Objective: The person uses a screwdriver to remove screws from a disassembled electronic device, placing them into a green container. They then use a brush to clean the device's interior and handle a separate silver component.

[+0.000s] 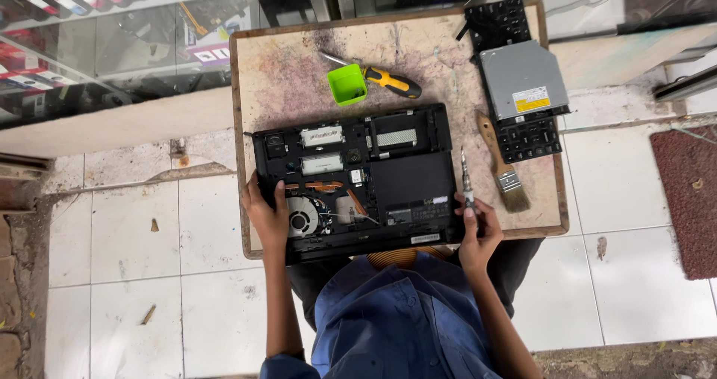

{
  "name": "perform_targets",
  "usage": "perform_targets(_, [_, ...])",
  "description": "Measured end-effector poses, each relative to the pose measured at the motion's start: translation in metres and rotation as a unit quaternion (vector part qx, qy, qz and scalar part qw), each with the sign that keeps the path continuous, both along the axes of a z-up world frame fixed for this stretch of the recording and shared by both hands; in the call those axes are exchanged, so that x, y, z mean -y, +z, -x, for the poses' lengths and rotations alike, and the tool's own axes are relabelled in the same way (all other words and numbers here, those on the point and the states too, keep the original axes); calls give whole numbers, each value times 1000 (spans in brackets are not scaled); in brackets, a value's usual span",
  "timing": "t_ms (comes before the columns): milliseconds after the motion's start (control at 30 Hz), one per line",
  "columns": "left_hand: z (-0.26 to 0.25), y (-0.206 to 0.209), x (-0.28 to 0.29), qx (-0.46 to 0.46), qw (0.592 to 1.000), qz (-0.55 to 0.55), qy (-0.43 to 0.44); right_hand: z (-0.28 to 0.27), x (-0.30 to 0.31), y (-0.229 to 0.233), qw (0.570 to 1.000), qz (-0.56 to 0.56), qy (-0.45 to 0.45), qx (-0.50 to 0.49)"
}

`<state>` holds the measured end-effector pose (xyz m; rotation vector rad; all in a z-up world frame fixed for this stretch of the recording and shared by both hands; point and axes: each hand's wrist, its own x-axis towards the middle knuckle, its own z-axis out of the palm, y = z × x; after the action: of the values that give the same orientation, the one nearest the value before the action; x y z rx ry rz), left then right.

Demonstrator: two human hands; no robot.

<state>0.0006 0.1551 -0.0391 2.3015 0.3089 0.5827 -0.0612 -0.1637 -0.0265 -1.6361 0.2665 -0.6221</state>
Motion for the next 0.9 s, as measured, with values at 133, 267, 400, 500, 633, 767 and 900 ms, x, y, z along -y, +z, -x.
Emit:
perform_targets(133, [3, 8, -4, 11, 1000, 11, -10, 21, 0, -15, 1000, 0, -6, -12])
perform_targets(267, [5, 21, 1, 17, 999, 14, -27, 31, 9, -21, 999, -24, -7, -31])
perform_targets(400, [7, 21, 2, 7, 1000, -9, -19, 41, 40, -47, 997, 17, -26, -73])
perform_targets(500, [7, 12, -3, -8, 1000, -12, -12, 34, 57, -19, 986, 104, -20, -130])
perform_targets(633, [5, 17, 1, -24, 999, -15, -17, 19, 75, 22, 975, 170, 27, -142])
perform_targets(767, [4, 11, -3, -44, 999, -27, -16, 2, 85, 42, 952, 247, 88, -160])
perform_targets(900, [-2, 24, 6, -73, 997, -7, 0, -7, 91, 51, 929, 291, 162, -163])
